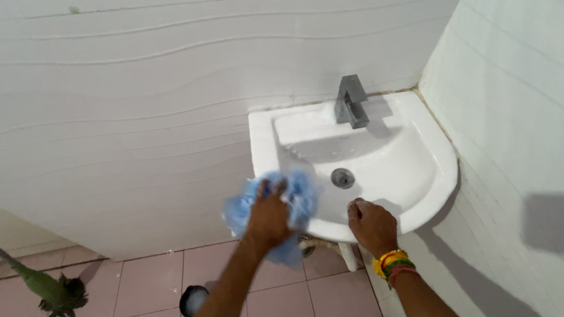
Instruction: The person wipes the surfaces and edges of a bathroom sink and faucet with a blue mesh sponge.
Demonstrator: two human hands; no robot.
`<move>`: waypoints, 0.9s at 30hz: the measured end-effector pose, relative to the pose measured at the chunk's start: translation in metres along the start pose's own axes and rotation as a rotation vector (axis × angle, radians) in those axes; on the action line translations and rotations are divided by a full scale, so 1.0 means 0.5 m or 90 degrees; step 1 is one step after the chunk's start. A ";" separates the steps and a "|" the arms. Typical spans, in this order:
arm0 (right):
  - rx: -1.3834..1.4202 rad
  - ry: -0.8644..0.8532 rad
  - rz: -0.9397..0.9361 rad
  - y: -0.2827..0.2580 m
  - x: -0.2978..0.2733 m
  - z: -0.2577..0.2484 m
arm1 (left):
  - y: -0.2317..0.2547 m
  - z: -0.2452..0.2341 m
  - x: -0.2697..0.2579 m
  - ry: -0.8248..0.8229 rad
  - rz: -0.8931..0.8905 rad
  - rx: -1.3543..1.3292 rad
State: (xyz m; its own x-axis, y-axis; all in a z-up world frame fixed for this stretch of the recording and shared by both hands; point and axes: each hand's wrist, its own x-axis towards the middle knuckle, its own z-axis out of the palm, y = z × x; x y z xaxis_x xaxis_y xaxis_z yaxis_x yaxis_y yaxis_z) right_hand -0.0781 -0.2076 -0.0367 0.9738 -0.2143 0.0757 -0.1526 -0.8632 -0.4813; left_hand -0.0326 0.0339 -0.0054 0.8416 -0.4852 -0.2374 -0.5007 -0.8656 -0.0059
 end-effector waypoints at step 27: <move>0.146 0.061 -0.062 0.015 0.000 -0.007 | 0.127 -0.065 0.047 -0.025 0.094 -0.022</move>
State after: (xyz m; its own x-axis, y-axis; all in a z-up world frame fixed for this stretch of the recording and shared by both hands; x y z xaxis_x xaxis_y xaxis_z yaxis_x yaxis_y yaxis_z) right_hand -0.0798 -0.2159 -0.0373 0.9601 -0.1872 0.2076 -0.0068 -0.7582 -0.6520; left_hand -0.0382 -0.0366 0.0202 0.7500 -0.6033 -0.2711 -0.6110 -0.7889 0.0650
